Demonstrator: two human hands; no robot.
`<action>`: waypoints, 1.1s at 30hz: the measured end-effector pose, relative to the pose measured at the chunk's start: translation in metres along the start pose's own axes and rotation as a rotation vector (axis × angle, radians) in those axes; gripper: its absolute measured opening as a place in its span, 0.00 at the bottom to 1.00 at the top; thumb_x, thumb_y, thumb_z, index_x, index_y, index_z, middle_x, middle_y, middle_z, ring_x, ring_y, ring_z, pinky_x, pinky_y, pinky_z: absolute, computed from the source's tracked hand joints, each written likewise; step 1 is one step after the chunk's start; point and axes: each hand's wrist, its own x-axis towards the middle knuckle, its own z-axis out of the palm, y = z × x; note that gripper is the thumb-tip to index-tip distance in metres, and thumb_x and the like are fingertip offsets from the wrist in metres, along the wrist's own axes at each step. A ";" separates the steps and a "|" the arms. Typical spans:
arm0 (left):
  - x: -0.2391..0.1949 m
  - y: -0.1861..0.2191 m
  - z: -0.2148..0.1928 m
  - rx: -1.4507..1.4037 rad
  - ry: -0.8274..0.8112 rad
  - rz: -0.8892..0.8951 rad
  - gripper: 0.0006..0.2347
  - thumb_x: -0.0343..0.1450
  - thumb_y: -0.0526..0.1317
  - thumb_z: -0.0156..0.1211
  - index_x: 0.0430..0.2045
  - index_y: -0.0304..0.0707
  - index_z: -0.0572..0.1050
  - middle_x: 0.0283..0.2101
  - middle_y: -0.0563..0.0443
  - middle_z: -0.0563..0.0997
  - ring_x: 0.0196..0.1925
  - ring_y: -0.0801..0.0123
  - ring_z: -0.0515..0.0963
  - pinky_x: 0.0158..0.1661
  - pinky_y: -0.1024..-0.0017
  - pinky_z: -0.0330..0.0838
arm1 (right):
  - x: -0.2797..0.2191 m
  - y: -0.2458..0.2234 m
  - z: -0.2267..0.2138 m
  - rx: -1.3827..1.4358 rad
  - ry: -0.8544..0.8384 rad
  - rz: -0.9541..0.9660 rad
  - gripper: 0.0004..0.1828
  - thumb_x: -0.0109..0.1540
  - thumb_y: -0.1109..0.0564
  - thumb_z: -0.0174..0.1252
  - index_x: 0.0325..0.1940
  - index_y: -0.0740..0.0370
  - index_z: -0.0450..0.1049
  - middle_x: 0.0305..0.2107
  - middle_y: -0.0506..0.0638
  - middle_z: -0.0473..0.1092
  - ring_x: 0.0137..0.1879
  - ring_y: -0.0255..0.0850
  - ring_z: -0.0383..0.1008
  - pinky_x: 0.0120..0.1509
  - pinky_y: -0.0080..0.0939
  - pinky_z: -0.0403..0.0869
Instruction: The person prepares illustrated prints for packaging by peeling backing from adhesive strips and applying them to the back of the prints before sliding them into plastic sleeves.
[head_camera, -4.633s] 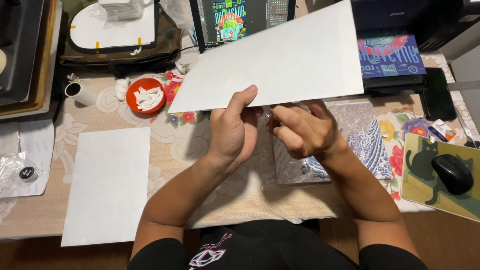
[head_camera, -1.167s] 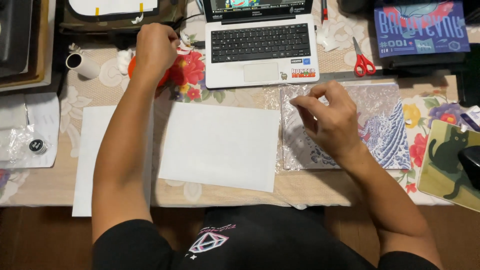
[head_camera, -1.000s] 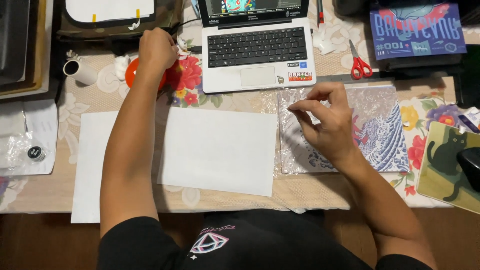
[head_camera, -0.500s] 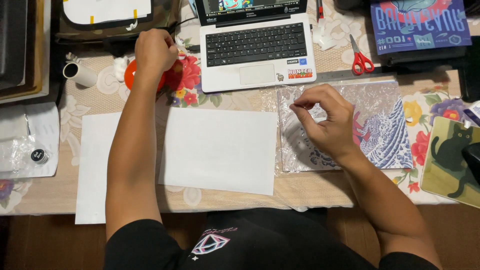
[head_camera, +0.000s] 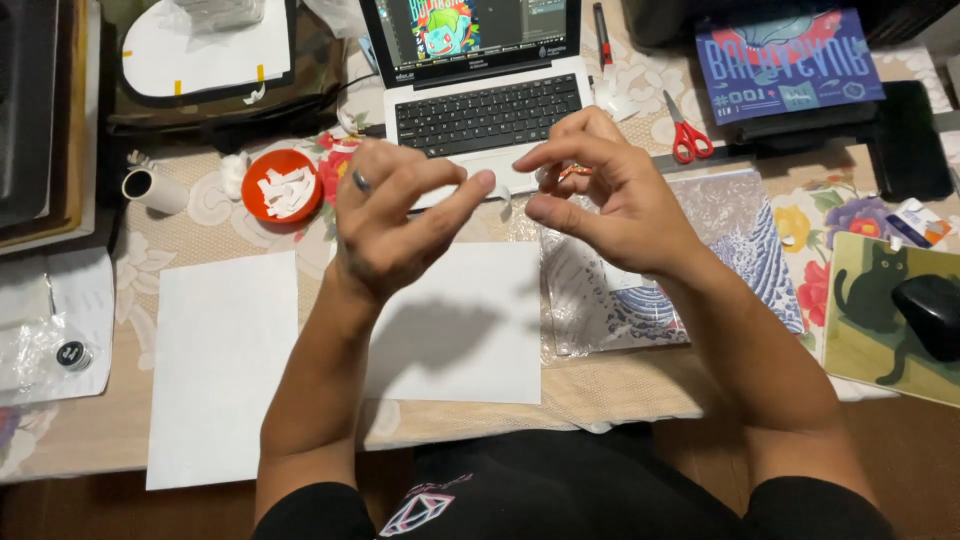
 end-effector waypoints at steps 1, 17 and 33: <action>0.004 0.005 0.000 0.020 0.020 0.025 0.05 0.84 0.30 0.65 0.49 0.34 0.87 0.44 0.45 0.85 0.40 0.57 0.78 0.40 0.59 0.71 | 0.002 -0.010 0.001 -0.098 -0.037 0.021 0.16 0.71 0.54 0.72 0.63 0.53 0.81 0.54 0.47 0.61 0.55 0.34 0.69 0.65 0.36 0.74; 0.013 0.023 0.003 0.095 0.046 0.104 0.06 0.80 0.26 0.73 0.48 0.35 0.86 0.42 0.47 0.83 0.39 0.63 0.76 0.40 0.63 0.74 | -0.005 -0.022 0.002 -0.042 -0.143 0.010 0.04 0.73 0.56 0.68 0.51 0.53 0.82 0.52 0.48 0.60 0.49 0.33 0.66 0.58 0.32 0.71; 0.013 0.024 -0.003 -0.728 -0.243 -0.631 0.00 0.76 0.27 0.71 0.37 0.28 0.85 0.35 0.42 0.88 0.34 0.63 0.84 0.39 0.71 0.76 | -0.002 -0.050 -0.002 -0.361 -0.137 -0.151 0.05 0.74 0.53 0.67 0.49 0.55 0.83 0.48 0.49 0.61 0.53 0.39 0.67 0.49 0.34 0.75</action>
